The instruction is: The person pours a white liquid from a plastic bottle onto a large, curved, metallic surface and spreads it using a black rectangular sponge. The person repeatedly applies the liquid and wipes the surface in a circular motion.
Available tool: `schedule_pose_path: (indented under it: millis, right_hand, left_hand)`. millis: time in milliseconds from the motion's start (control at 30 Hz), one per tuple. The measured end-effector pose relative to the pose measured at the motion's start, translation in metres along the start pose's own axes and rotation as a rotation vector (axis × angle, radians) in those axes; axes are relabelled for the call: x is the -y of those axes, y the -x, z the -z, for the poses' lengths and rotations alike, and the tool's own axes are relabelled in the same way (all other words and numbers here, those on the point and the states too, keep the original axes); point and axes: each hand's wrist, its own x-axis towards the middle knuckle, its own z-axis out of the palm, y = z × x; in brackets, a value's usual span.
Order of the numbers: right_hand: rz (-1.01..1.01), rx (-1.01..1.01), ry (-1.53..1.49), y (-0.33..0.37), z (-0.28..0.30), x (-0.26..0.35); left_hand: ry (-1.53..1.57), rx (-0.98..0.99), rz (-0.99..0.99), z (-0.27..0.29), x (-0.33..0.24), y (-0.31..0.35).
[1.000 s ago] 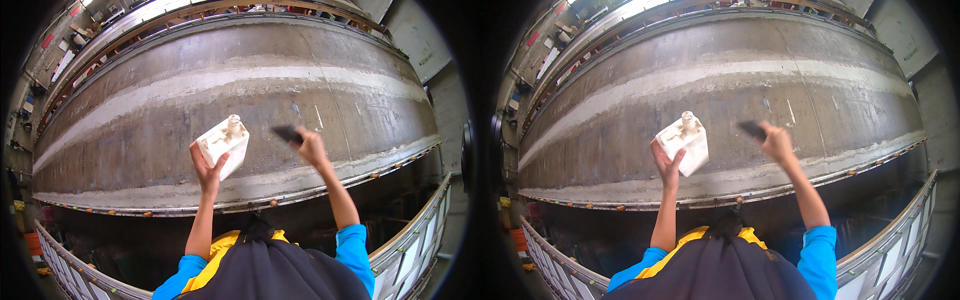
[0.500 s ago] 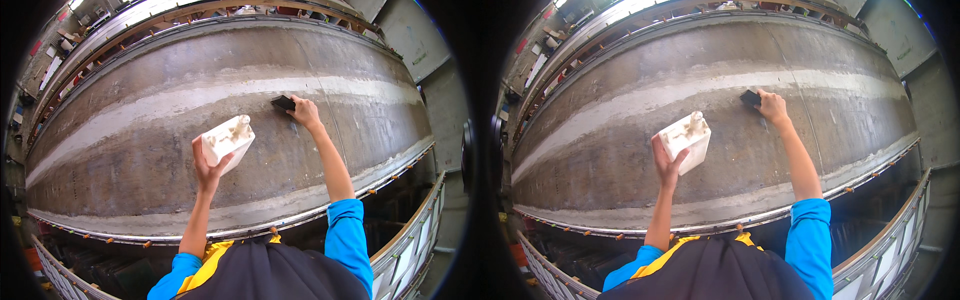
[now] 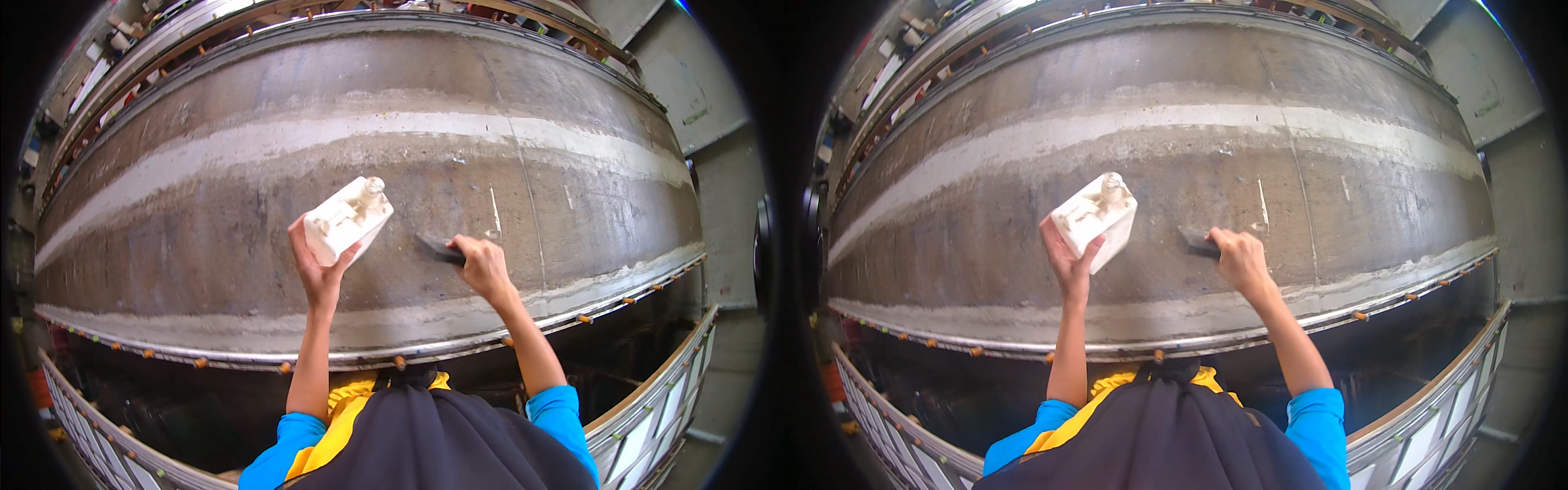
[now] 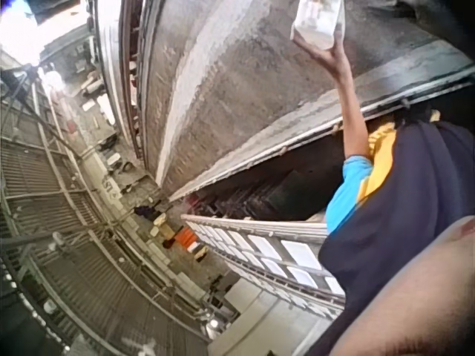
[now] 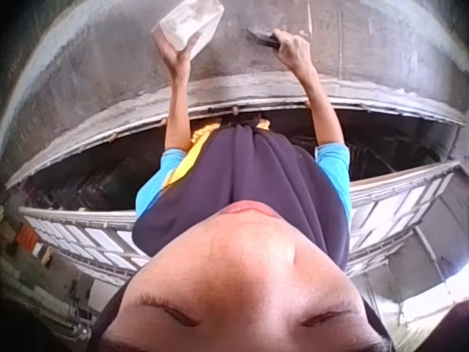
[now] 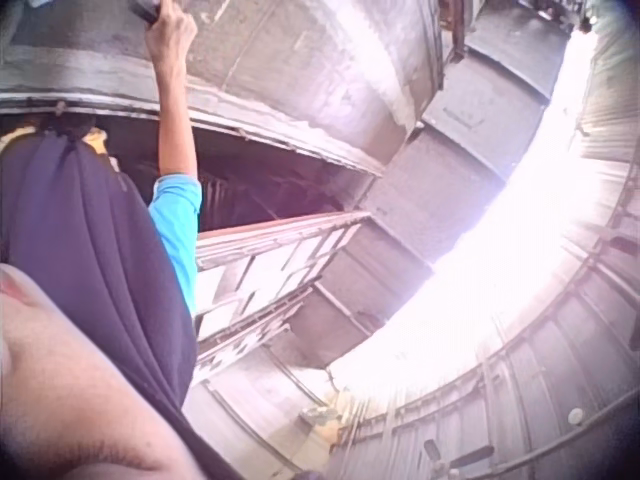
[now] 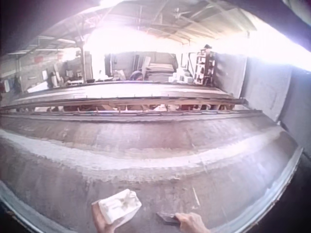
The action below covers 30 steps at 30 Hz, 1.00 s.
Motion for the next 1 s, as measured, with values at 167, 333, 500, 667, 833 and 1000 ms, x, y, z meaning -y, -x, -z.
schedule_pose_path:
  millis: [167, 333, 500, 667, 833, 1000]
  right_hand:
    - [0.179, -0.009, -0.095, 0.066, 0.004, 0.008]
    - [0.234, 0.176, -0.083, 0.091, 0.025, -0.005]
    - [-0.031, -0.124, -0.269, 0.094, 0.071, -0.043]
    - [-0.243, -0.44, -0.374, 0.106, 0.102, -0.088]
    - [-0.371, -0.565, -0.586, 0.144, 0.109, -0.105]
    - [-0.511, -0.65, -0.569, 0.18, 0.106, -0.105]
  left_hand:
    - [-0.066, -0.068, -0.079, -0.008, -0.033, 0.034]
    - [-0.201, -0.016, -0.188, -0.028, -0.066, 0.051]
    - [-0.719, 0.214, -0.487, -0.049, -0.102, 0.041]
    - [-1.15, 0.535, -0.668, -0.085, -0.09, 0.037]
    - [-1.381, 0.806, -0.933, -0.105, -0.063, 0.035]
    - [-1.3, 0.926, -1.065, -0.129, -0.043, 0.025]
